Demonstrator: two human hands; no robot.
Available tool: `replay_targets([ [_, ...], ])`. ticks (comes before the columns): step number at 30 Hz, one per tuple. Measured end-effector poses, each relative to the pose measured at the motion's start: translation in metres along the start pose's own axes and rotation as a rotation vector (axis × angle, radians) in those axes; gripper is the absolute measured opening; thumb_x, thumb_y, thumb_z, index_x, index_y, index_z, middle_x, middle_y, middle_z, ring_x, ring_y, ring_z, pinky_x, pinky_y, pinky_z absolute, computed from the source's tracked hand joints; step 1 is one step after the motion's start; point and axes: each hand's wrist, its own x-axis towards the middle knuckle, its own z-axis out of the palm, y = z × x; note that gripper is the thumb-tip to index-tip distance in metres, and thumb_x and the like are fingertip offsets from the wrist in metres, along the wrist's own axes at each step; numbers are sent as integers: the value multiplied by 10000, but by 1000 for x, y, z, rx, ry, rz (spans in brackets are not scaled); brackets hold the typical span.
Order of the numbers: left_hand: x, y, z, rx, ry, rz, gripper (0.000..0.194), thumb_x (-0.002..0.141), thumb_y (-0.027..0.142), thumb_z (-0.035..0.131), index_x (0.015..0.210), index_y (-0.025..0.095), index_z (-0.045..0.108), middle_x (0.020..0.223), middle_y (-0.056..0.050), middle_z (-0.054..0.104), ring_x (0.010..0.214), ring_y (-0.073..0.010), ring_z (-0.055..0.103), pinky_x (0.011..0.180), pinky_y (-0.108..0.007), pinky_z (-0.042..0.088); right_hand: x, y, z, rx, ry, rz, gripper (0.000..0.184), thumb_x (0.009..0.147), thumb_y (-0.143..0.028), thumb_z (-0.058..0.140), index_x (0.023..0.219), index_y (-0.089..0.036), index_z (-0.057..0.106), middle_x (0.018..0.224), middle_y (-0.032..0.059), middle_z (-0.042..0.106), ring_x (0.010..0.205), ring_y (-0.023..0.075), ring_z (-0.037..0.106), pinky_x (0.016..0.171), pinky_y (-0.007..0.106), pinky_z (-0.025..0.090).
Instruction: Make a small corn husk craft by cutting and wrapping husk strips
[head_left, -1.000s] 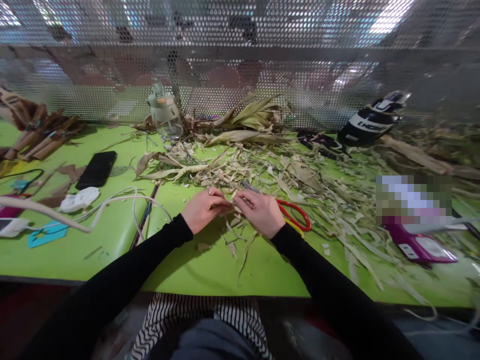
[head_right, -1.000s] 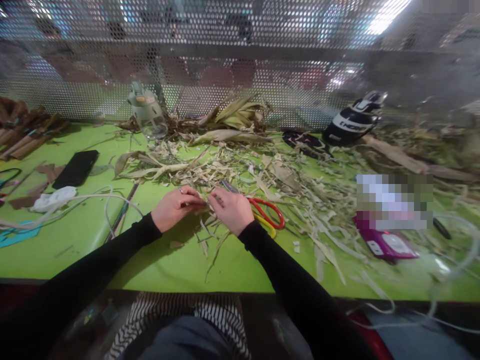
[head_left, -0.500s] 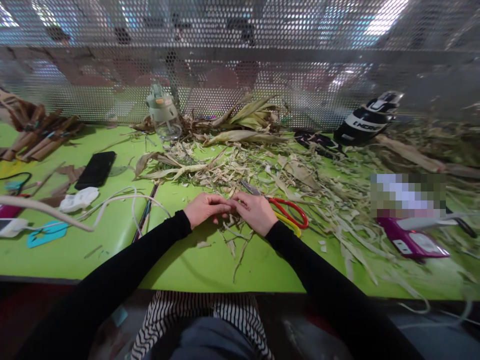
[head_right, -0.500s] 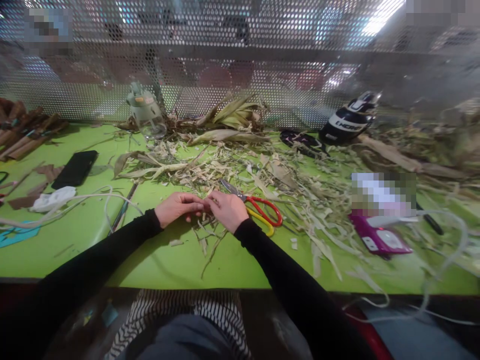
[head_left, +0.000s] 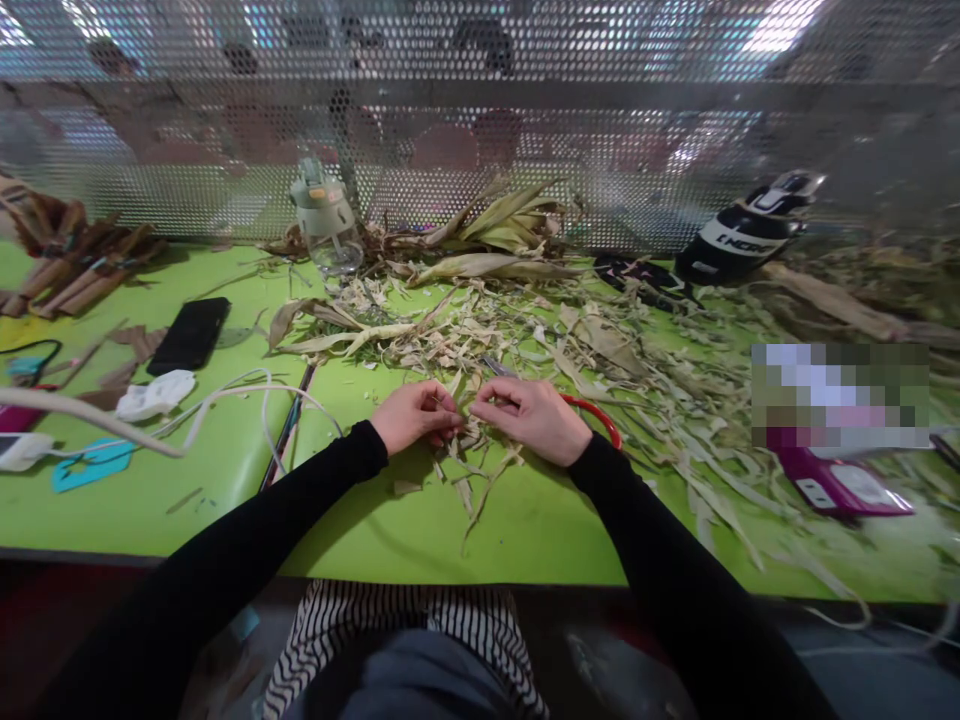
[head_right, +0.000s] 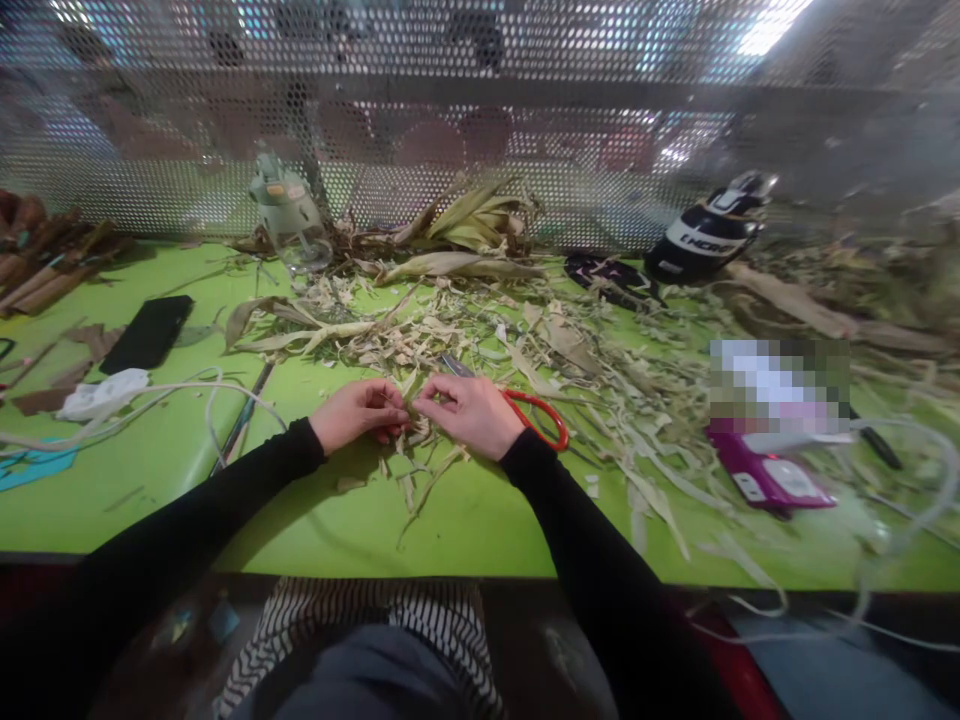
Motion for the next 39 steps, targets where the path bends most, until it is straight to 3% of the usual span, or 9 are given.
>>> replay_targets([
  [7, -3, -2, 0, 289, -25, 127, 121, 703, 250, 669, 724, 150, 604, 634, 15, 630, 573, -107, 585, 577, -223, 475, 7, -5, 16, 13, -14, -98, 179, 847, -309, 555, 756, -170, 623, 619, -19, 599, 528, 92, 485, 535, 211, 353],
  [10, -3, -1, -1, 151, -73, 88, 167, 704, 273, 677, 748, 138, 590, 697, -5, 652, 602, -98, 589, 612, -228, 480, 13, -7, 15, -119, 197, -140, 130, 859, -280, 545, 827, -180, 623, 832, 43, 659, 780, 170, 581, 719, 294, 420],
  [13, -3, 1, -1, -49, -122, 52, 233, 690, 277, 709, 737, 132, 533, 714, -20, 666, 604, -80, 599, 631, -224, 489, 13, -8, 5, -225, 425, -171, 92, 832, -267, 585, 847, -187, 627, 1072, 83, 622, 1030, 240, 531, 896, 412, 370],
  [16, -4, 3, -1, -103, -129, 63, 316, 653, 290, 753, 719, 143, 481, 666, -8, 662, 571, -76, 601, 593, -214, 488, 5, -5, -1, -172, 298, -186, 109, 803, -279, 626, 743, -192, 648, 1048, 65, 627, 1030, 241, 525, 917, 442, 356],
  [19, -5, 4, -2, -89, -119, 81, 336, 653, 306, 757, 727, 143, 473, 656, -4, 664, 567, -79, 610, 577, -213, 490, -1, 1, 1, -135, 99, -163, 93, 793, -282, 643, 801, -203, 691, 1062, 67, 632, 1026, 248, 525, 908, 466, 360],
  [22, -5, 4, -3, -85, -106, 93, 344, 648, 311, 760, 731, 142, 472, 649, 2, 663, 569, -84, 619, 571, -214, 494, -1, 4, 5, -108, 11, -178, 106, 805, -263, 635, 855, -198, 703, 1066, 73, 642, 1013, 236, 540, 909, 460, 363],
  [28, -5, 1, -2, -74, -94, 104, 377, 619, 326, 777, 714, 145, 460, 635, 16, 646, 584, -88, 620, 599, -227, 507, 2, 1, 10, -55, 83, -198, 80, 800, -226, 628, 746, -184, 668, 971, 58, 668, 944, 209, 565, 899, 434, 372],
  [34, -3, -1, -4, 12, -43, 122, 362, 631, 331, 769, 686, 147, 462, 635, 11, 639, 591, -103, 619, 598, -232, 486, -1, -4, 14, -66, 105, -185, 95, 822, -186, 566, 735, -178, 602, 1027, 71, 655, 979, 226, 547, 889, 435, 369],
  [39, -3, 0, -2, -162, 16, 55, 389, 566, 312, 810, 655, 138, 473, 602, 6, 635, 554, -90, 596, 595, -224, 470, -1, -6, 14, -138, 150, -243, 91, 817, -152, 549, 741, -177, 590, 1060, 62, 656, 983, 235, 530, 876, 432, 360],
])
